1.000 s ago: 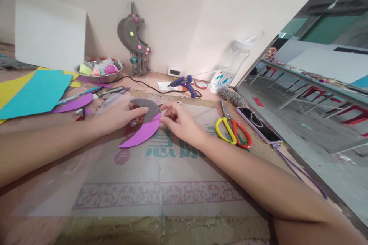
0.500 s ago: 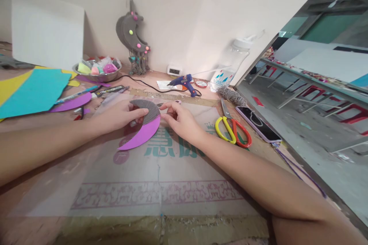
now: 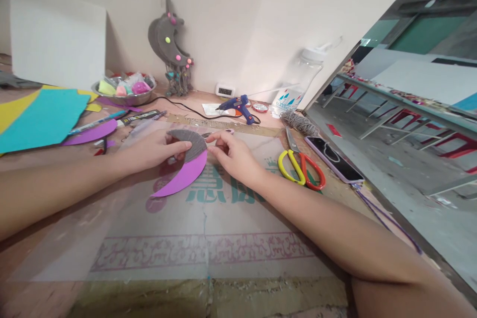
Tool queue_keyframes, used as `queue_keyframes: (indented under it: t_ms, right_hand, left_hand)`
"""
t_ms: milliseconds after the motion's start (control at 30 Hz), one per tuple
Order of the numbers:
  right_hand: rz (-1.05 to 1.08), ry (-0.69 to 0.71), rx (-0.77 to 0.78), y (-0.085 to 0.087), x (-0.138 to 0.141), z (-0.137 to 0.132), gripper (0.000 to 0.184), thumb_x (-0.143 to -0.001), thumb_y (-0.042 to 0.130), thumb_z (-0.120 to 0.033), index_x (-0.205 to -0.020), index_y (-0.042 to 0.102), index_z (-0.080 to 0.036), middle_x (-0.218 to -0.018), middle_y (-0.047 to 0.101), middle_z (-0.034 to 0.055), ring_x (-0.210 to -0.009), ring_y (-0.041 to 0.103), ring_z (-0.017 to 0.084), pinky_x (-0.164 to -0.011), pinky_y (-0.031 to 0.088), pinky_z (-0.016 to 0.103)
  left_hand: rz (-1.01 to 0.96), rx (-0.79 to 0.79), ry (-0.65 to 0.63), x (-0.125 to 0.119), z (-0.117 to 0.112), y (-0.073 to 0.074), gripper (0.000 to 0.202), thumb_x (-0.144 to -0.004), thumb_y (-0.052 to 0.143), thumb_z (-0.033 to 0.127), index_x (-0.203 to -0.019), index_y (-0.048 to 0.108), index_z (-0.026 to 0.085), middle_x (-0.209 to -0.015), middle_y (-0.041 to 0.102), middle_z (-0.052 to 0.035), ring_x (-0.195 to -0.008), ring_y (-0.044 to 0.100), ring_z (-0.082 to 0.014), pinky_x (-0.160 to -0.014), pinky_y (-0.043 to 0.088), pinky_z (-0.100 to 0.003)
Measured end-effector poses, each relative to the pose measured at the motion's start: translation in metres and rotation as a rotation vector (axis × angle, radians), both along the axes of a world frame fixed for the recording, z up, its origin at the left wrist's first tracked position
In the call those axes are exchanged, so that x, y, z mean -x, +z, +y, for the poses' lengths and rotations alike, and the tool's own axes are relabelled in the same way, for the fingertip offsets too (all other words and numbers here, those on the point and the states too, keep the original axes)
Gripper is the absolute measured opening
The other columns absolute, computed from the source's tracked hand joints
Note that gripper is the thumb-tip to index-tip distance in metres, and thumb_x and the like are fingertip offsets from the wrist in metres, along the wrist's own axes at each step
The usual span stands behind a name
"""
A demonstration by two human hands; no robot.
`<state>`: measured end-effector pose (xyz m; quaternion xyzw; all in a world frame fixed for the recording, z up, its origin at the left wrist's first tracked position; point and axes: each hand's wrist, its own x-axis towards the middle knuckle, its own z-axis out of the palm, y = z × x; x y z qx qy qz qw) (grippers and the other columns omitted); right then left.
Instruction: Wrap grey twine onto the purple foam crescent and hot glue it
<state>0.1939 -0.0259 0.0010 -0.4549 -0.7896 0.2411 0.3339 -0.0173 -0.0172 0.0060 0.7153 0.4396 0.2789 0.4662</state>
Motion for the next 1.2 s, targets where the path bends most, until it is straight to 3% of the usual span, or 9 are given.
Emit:
queue_keyframes:
  t_ms: [567, 767, 967, 1200]
  right_hand:
    - [-0.009, -0.009, -0.01, -0.0011, -0.0003, -0.0005, 0.015, -0.088, 0.049, -0.026, -0.099, 0.056, -0.02, -0.065, 0.048, -0.0036, -0.058, 0.043, 0.011, -0.057, 0.037, 0.025]
    - [0.01, 0.019, -0.058, -0.0018, -0.0043, 0.0025, 0.019, -0.091, 0.042, -0.026, -0.098, 0.059, -0.02, -0.089, 0.063, 0.0033, -0.08, 0.056, 0.015, -0.071, 0.043, 0.029]
    - [-0.008, -0.028, -0.04, 0.0035, -0.0031, -0.0012, 0.026, -0.087, 0.053, -0.033, -0.108, 0.059, -0.019, -0.09, 0.063, 0.0027, -0.06, 0.045, 0.011, -0.057, 0.037, 0.025]
    - [-0.117, 0.044, -0.068, 0.0059, -0.0001, -0.004, 0.027, -0.081, 0.058, -0.029, -0.105, 0.06, -0.017, -0.075, 0.058, -0.0001, -0.059, 0.044, 0.011, -0.056, 0.036, 0.025]
  left_hand:
    - [-0.028, 0.076, 0.011, -0.0023, -0.0023, 0.0012, 0.03, -0.08, 0.051, 0.041, -0.06, 0.049, 0.018, -0.057, 0.049, 0.0019, -0.046, 0.044, -0.0089, -0.041, 0.034, -0.02]
    - [-0.001, 0.003, -0.01, -0.0014, 0.001, 0.001, 0.031, -0.08, 0.052, 0.039, -0.058, 0.05, 0.017, -0.056, 0.05, 0.0023, -0.047, 0.046, -0.009, -0.044, 0.036, -0.021]
    - [-0.036, 0.024, 0.009, -0.002, 0.0004, 0.0008, 0.029, -0.08, 0.052, 0.038, -0.06, 0.048, 0.018, -0.056, 0.049, 0.0034, -0.046, 0.045, -0.0086, -0.044, 0.035, -0.021]
    - [-0.001, -0.042, -0.013, -0.0006, 0.0022, 0.0019, 0.03, -0.081, 0.051, 0.035, -0.058, 0.049, 0.017, -0.054, 0.048, 0.0036, -0.047, 0.044, -0.0081, -0.046, 0.035, -0.021]
